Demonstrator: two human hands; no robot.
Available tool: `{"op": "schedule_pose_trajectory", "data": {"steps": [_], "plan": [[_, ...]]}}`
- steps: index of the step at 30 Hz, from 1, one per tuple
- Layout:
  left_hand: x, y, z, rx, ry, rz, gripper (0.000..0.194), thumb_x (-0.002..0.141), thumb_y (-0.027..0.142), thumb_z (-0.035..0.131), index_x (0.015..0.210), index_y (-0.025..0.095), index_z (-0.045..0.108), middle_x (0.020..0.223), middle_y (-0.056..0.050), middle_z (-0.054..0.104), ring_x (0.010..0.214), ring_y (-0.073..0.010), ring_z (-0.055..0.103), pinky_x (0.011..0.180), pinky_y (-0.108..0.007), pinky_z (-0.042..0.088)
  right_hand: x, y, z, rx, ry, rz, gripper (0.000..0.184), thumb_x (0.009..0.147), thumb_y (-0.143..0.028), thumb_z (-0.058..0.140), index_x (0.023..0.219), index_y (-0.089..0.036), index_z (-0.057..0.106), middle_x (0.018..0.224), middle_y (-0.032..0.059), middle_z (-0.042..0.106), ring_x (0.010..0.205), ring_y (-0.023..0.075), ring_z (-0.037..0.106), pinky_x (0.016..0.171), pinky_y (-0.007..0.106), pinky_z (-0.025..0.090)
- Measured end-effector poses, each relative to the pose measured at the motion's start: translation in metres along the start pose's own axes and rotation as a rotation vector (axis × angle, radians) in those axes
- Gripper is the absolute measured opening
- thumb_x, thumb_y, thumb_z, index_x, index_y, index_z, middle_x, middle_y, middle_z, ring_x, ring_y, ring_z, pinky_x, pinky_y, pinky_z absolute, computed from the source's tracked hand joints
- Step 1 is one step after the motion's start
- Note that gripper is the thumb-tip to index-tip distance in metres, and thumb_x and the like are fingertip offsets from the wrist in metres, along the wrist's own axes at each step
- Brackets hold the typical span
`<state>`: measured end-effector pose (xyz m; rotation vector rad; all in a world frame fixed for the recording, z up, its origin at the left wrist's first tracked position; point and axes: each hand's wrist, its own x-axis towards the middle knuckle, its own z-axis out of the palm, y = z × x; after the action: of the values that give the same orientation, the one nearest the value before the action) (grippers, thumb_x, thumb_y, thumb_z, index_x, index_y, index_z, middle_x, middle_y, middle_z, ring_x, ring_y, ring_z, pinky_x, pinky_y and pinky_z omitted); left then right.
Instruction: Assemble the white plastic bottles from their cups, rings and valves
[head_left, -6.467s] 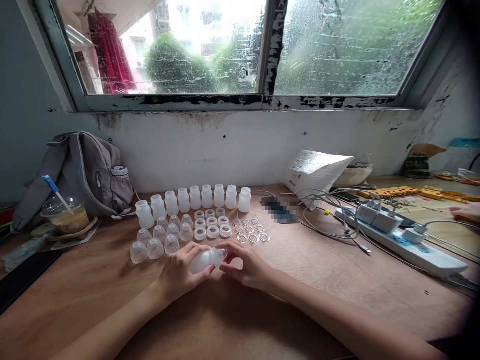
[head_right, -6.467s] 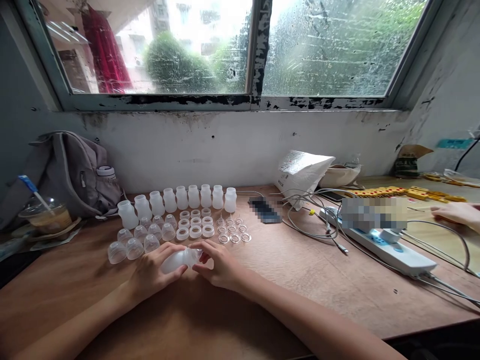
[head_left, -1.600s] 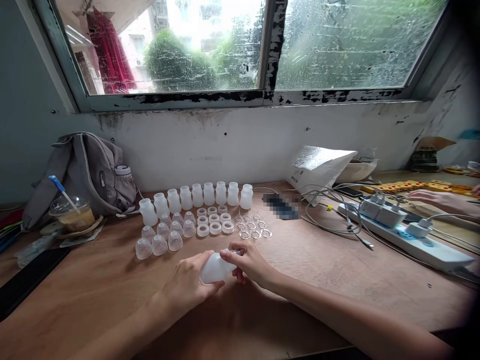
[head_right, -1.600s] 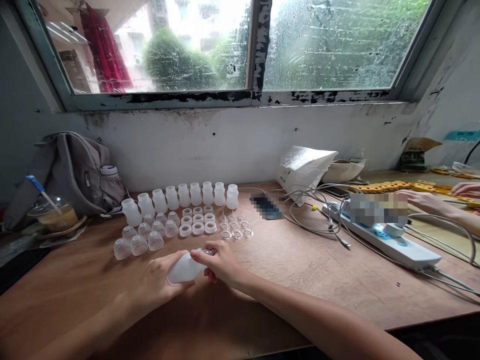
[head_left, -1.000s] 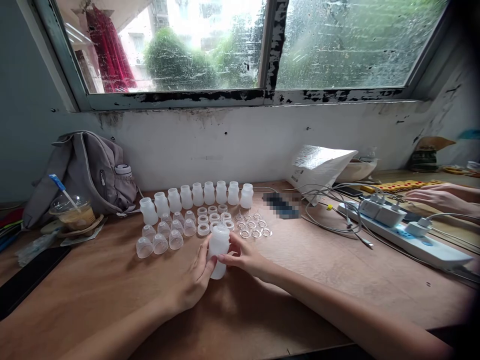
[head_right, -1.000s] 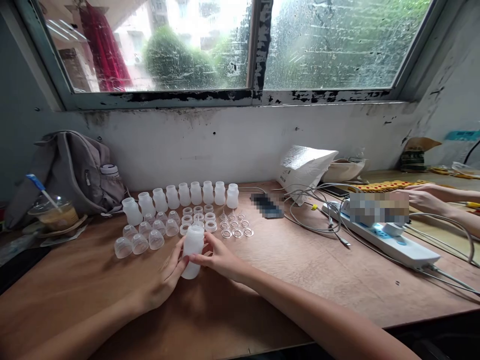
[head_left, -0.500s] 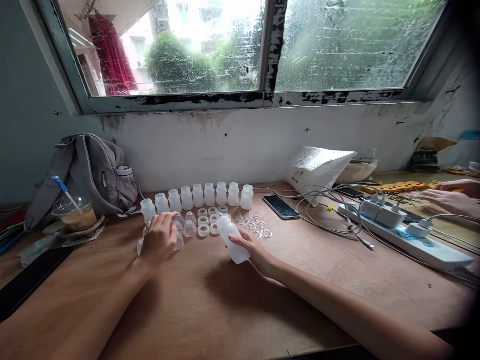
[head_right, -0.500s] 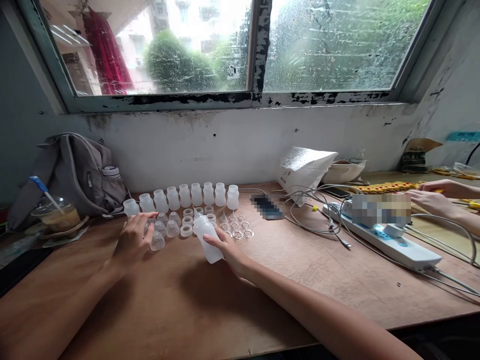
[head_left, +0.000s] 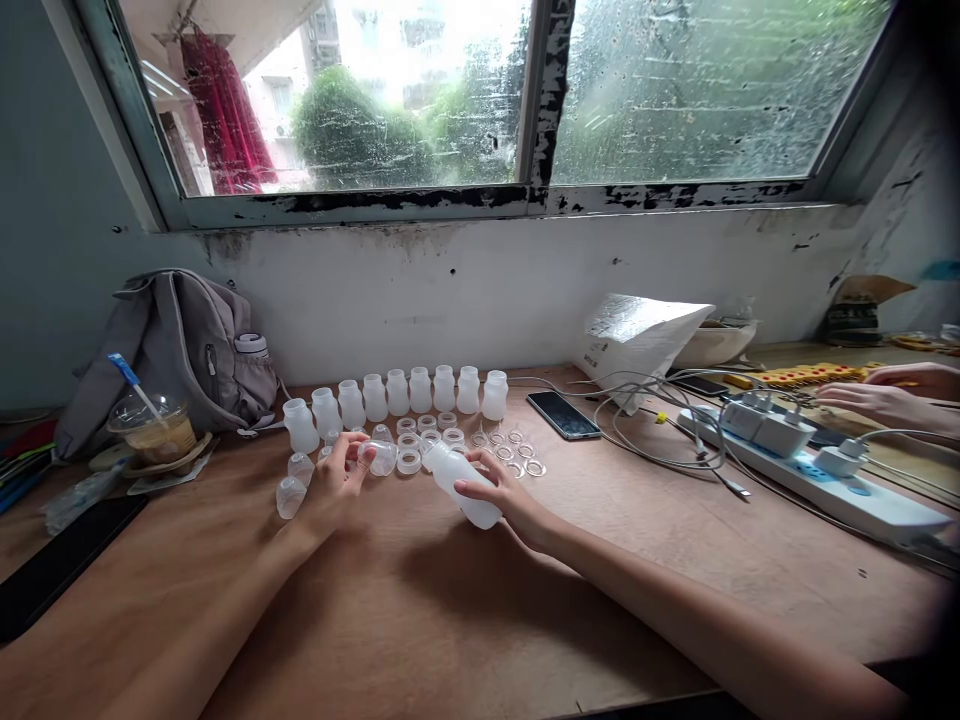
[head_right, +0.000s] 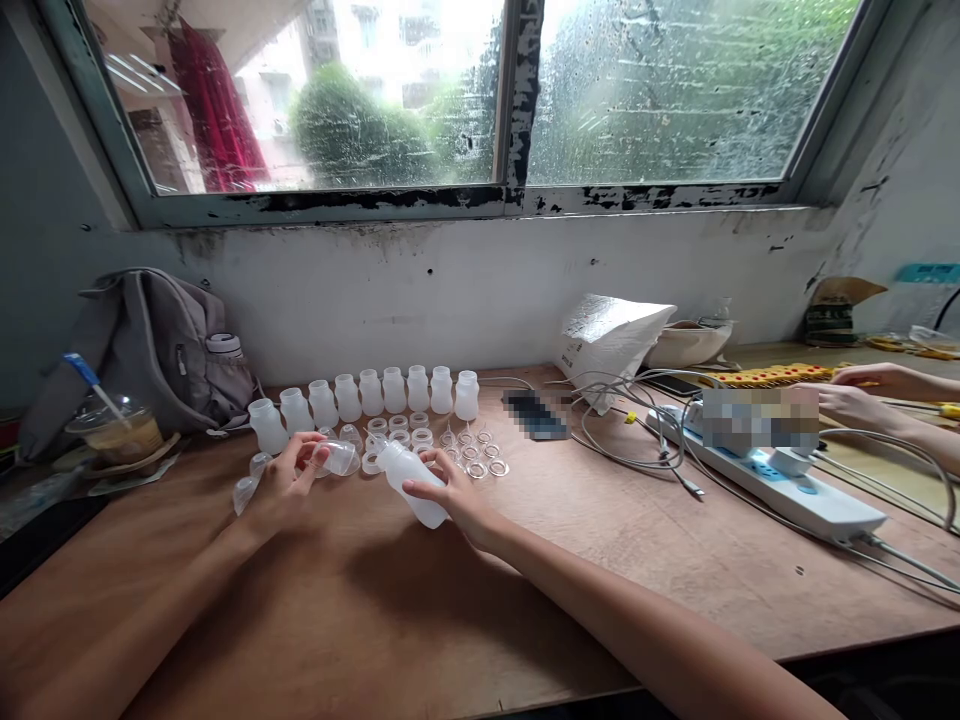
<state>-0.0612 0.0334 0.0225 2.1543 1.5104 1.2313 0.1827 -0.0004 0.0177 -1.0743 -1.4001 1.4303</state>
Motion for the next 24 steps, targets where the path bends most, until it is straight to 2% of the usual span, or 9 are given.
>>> {"op": "schedule_pose_trajectory", "data": {"steps": [2,4,9,16,24], "plan": [[-0.001,0.007,0.0,-0.248,-0.011,-0.091,0.035,0.086,0.045,0.034,0.108,0.02,0.045,0.092,-0.005,0.062,0.076,-0.0167,0.059,0.068,-0.029,0.046,0.0,-0.003,-0.001,-0.038,0.002,-0.014,0.04,0.065,-0.042,0.065,0.095,-0.024,0.046,0.09,0.001,0.056,0.072,0.0153,0.053,0.053,0.023,0.039],[-0.002,0.013,-0.001,-0.355,0.0,-0.132,0.038,0.086,0.047,0.033,0.11,0.02,0.045,0.09,-0.004,0.062,0.072,-0.015,0.058,0.067,-0.028,0.047,0.0,-0.005,-0.002,-0.082,0.008,-0.041,0.039,0.063,-0.041,0.066,0.093,-0.023,0.049,0.088,0.0007,0.057,0.074,0.0161,0.053,0.056,0.024,0.039],[-0.008,0.021,0.004,-0.423,-0.054,-0.122,0.04,0.084,0.05,0.036,0.103,0.02,0.054,0.087,-0.003,0.062,0.073,-0.0147,0.058,0.067,-0.026,0.048,0.001,-0.001,-0.002,-0.183,-0.022,-0.12,0.035,0.062,-0.038,0.067,0.091,-0.021,0.056,0.087,0.0009,0.058,0.076,0.0169,0.053,0.058,0.024,0.04],[-0.021,0.027,0.017,-0.509,-0.19,-0.099,0.038,0.082,0.046,0.043,0.104,0.017,0.054,0.081,-0.002,0.062,0.073,-0.0147,0.058,0.068,-0.027,0.048,-0.004,-0.001,0.001,-0.302,-0.071,-0.196,0.035,0.063,-0.036,0.069,0.093,-0.02,0.06,0.086,0.0012,0.059,0.077,0.0171,0.054,0.062,0.025,0.042],[-0.028,0.032,0.017,-0.526,-0.18,-0.097,0.029,0.082,0.042,0.045,0.096,0.018,0.054,0.074,0.0,0.061,0.071,-0.0137,0.058,0.066,-0.025,0.047,-0.009,-0.004,0.002,-0.305,-0.092,-0.249,0.035,0.064,-0.035,0.07,0.094,-0.019,0.061,0.092,0.0023,0.061,0.081,0.0182,0.054,0.067,0.026,0.042]]}}
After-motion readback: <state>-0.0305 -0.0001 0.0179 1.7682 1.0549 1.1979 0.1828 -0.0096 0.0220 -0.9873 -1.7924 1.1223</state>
